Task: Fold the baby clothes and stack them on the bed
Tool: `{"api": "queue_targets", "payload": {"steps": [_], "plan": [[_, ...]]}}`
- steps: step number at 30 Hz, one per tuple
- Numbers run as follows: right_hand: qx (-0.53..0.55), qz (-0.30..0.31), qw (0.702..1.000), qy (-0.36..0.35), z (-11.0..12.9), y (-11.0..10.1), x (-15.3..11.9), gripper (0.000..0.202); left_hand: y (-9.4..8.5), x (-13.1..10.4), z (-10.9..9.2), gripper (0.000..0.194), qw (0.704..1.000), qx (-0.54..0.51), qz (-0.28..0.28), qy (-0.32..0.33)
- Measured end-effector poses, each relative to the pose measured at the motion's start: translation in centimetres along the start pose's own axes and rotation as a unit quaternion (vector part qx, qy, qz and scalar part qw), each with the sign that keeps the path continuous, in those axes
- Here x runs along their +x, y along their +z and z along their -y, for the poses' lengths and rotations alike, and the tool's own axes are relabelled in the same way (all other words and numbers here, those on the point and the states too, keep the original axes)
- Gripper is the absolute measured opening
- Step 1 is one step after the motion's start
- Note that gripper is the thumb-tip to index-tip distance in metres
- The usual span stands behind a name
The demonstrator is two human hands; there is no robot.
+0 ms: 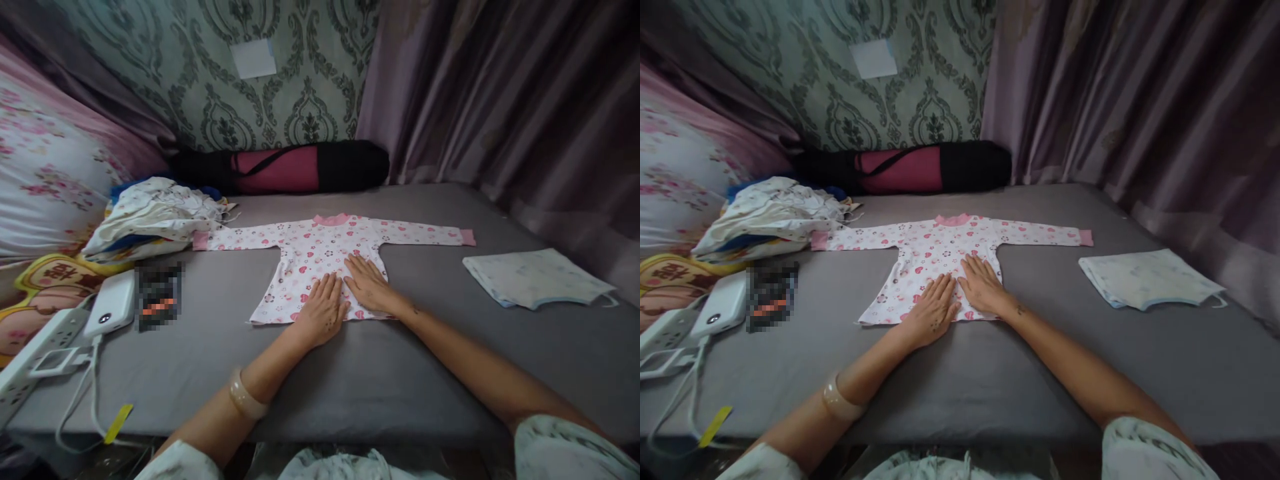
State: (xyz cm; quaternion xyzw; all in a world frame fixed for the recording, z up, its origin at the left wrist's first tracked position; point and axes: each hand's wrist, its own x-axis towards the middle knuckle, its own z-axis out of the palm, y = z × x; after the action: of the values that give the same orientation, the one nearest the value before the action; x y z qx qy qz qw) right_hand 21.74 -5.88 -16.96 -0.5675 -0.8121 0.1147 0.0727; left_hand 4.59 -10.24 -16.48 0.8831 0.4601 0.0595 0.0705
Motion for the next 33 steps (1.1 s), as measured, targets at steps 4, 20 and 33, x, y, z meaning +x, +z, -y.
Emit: {"api": "queue_targets", "payload": {"steps": [4, 20, 33], "plan": [[-0.032, -0.021, 0.998, 0.049, -1.6, -0.2, 1.8, 0.066, -0.2, -0.4, 0.2, 0.060, 1.000, 0.015, 0.013, 0.005], [-0.072, -0.029, 0.993, -0.085, -3.3, -1.6, 0.9, 0.060, -2.4, -1.7, 0.3, 0.042, 0.973, -0.123, 0.002, 0.195], [0.042, 0.100, 0.975, -0.195, -0.2, -3.6, -8.6, 0.054, -2.9, -1.1, 3.6, 0.028, 0.968, -0.211, -0.136, 0.004]]}}
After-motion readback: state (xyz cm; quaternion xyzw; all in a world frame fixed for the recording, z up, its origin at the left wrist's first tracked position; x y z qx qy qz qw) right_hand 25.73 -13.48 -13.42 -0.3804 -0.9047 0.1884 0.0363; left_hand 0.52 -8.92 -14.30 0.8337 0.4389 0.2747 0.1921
